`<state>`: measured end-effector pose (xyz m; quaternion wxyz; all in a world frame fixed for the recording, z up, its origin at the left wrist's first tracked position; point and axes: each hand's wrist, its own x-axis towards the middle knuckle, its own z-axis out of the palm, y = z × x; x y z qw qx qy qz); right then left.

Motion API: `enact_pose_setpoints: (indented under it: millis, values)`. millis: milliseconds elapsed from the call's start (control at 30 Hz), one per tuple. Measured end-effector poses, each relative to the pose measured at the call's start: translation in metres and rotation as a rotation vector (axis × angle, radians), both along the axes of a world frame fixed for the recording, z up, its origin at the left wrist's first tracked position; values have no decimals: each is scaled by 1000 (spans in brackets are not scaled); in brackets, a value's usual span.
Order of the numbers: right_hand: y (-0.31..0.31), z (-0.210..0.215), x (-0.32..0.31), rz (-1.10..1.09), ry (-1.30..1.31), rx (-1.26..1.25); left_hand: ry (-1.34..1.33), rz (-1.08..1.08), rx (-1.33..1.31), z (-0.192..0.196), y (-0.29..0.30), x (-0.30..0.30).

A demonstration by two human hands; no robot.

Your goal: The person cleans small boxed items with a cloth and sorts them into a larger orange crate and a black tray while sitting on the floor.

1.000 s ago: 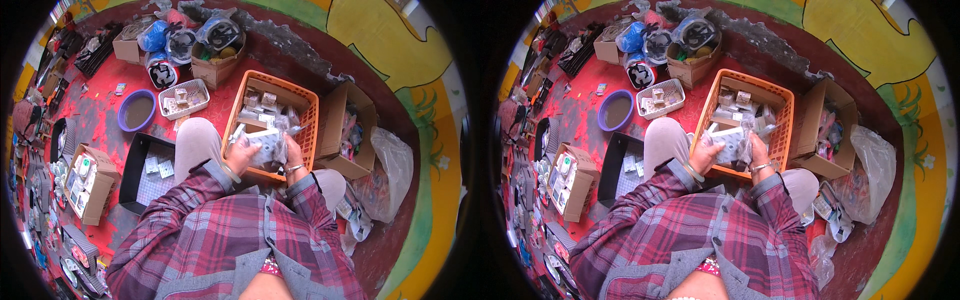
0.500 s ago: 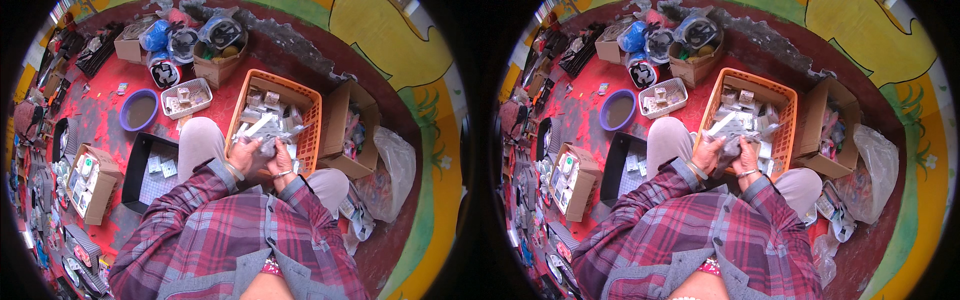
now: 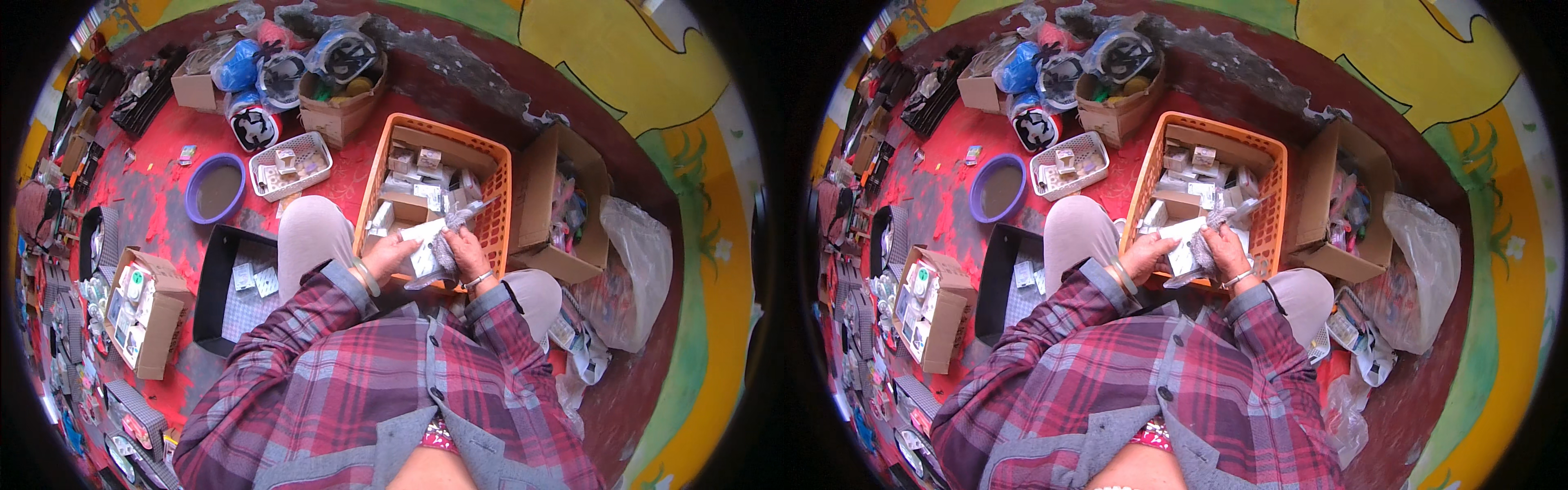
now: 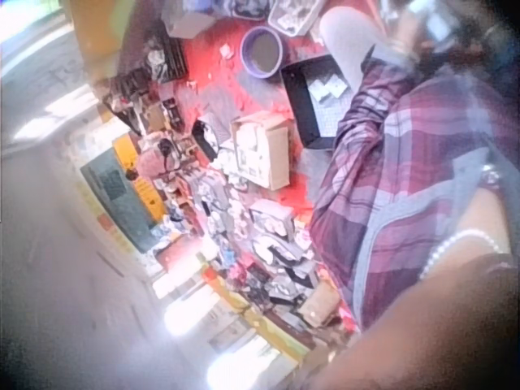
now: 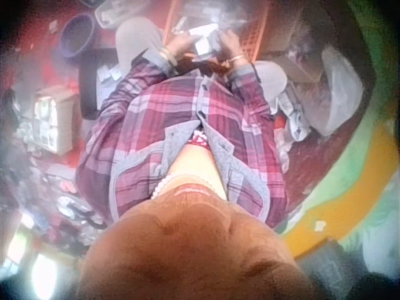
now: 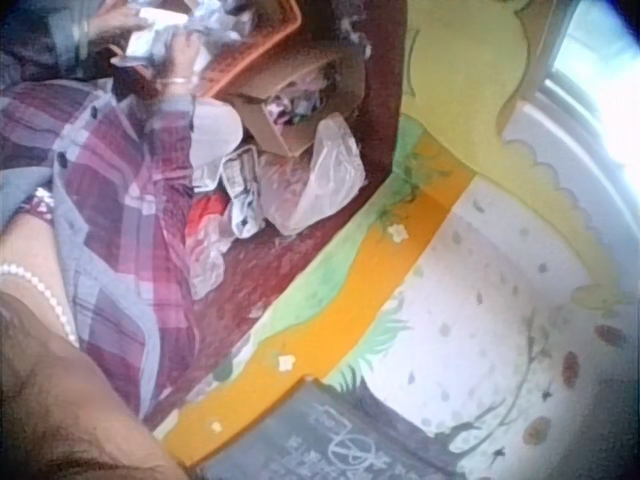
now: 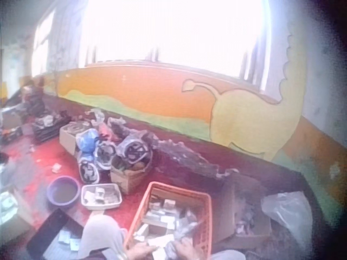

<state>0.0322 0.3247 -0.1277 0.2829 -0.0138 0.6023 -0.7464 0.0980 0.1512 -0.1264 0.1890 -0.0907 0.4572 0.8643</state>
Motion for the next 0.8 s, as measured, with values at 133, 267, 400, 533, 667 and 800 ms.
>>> enact_pose_setpoints:
  millis: [133,267,400,533,667,800]
  values:
    - [-3,-8,8,-66,-226,-196,-16,173,-47,-7,-3,-1]
    - [-20,-12,27,-233,-444,-429,125,330,-113,-24,-3,-6]
    - [-36,-17,43,-181,-507,-604,372,479,-263,-27,10,-9]
    - [-41,-27,43,-32,-558,-566,512,472,-607,-24,9,-7]
    - [-24,-2,42,85,-439,-382,507,588,-463,22,-7,-4]
    - [2,16,27,38,-375,-340,390,883,-429,86,-84,5]
